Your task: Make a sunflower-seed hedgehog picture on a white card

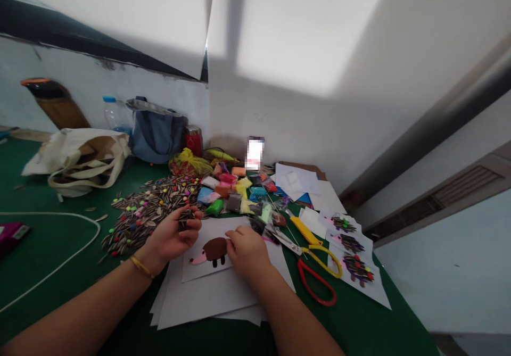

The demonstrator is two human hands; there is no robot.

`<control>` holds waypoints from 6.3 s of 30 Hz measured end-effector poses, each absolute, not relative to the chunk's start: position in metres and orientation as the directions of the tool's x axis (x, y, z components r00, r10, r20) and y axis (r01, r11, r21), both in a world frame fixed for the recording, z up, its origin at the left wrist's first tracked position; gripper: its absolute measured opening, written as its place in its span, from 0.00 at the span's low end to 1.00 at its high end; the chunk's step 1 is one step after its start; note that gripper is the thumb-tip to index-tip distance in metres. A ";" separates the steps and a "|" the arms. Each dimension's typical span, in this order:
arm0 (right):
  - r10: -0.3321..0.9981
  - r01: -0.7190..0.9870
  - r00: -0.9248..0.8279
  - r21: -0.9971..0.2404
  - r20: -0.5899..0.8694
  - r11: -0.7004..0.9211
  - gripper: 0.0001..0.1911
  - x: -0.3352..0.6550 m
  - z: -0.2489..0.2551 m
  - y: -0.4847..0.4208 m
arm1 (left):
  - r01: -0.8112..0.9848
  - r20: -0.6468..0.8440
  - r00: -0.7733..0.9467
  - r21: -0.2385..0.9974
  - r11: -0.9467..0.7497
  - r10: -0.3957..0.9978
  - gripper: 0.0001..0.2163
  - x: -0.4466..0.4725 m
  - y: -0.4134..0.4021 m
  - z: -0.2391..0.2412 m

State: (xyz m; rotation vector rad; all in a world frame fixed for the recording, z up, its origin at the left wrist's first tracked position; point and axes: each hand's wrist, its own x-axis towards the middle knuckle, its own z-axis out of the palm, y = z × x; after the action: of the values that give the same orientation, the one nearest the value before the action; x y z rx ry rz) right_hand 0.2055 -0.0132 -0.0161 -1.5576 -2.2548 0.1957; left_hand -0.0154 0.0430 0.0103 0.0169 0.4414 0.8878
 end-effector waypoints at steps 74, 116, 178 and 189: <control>0.895 0.616 -0.392 -0.663 0.212 0.426 0.20 0.189 -0.017 -0.017 | -0.530 -0.364 0.347 0.684 0.501 0.864 0.10 -0.007 0.047 -0.016; 0.842 0.724 -0.440 -0.433 0.312 0.538 0.13 0.182 -0.017 -0.018 | -0.555 -0.389 0.398 0.619 0.555 0.831 0.10 -0.008 0.046 -0.013; 0.851 0.701 -0.415 -0.484 0.321 0.524 0.06 0.182 -0.014 -0.006 | -0.566 -0.476 0.386 0.554 0.611 0.790 0.08 -0.003 0.047 -0.012; 0.776 0.726 -0.563 -0.280 0.283 0.628 0.08 0.179 -0.016 -0.004 | -0.558 -0.470 0.386 0.567 0.606 0.794 0.07 -0.003 0.047 -0.014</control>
State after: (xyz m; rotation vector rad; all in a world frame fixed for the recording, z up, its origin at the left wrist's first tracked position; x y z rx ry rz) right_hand 0.1792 -0.0038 -0.0162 -1.1955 -2.4743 0.1850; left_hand -0.0032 0.0468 -0.0138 0.3417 0.7859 0.8823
